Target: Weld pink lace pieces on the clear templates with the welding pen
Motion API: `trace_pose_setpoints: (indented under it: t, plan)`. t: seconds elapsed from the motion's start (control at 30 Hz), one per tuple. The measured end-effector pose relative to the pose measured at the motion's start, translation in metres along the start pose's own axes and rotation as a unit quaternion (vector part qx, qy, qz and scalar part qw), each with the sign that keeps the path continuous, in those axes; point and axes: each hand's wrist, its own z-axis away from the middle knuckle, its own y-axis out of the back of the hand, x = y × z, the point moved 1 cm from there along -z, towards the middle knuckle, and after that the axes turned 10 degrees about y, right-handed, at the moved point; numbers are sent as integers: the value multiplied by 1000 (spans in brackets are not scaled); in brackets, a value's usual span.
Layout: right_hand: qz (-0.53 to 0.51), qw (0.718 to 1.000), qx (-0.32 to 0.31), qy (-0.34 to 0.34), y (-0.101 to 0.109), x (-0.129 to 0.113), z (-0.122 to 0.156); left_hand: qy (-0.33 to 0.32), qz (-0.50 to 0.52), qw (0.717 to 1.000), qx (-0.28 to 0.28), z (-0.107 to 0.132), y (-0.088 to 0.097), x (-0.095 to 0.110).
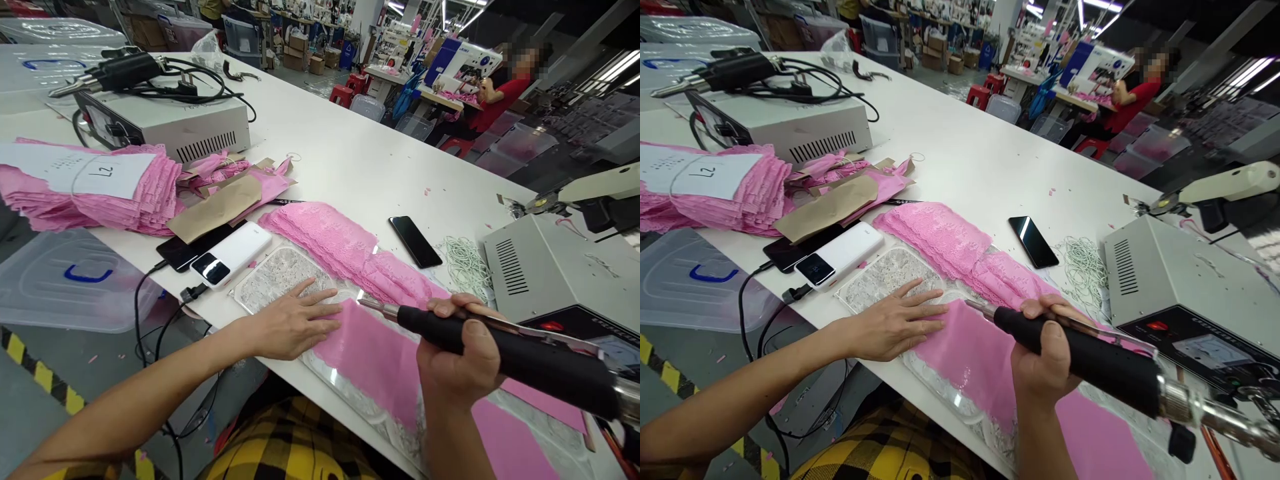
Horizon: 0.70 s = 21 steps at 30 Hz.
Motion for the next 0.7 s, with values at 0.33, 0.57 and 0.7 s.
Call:
trace_pose_setpoints:
  t: [0.33, 0.57, 0.7]
  plan:
    - [90, 991, 98, 34, 76, -32, -20, -48, 8, 997, 65, -3, -13, 34]
    - [79, 989, 119, 32, 111, -29, -16, -85, 15, 995, 49, -45, -51, 105]
    - [58, 990, 127, 26, 112, -28, -18, -88, 13, 996, 30, -55, -60, 117]
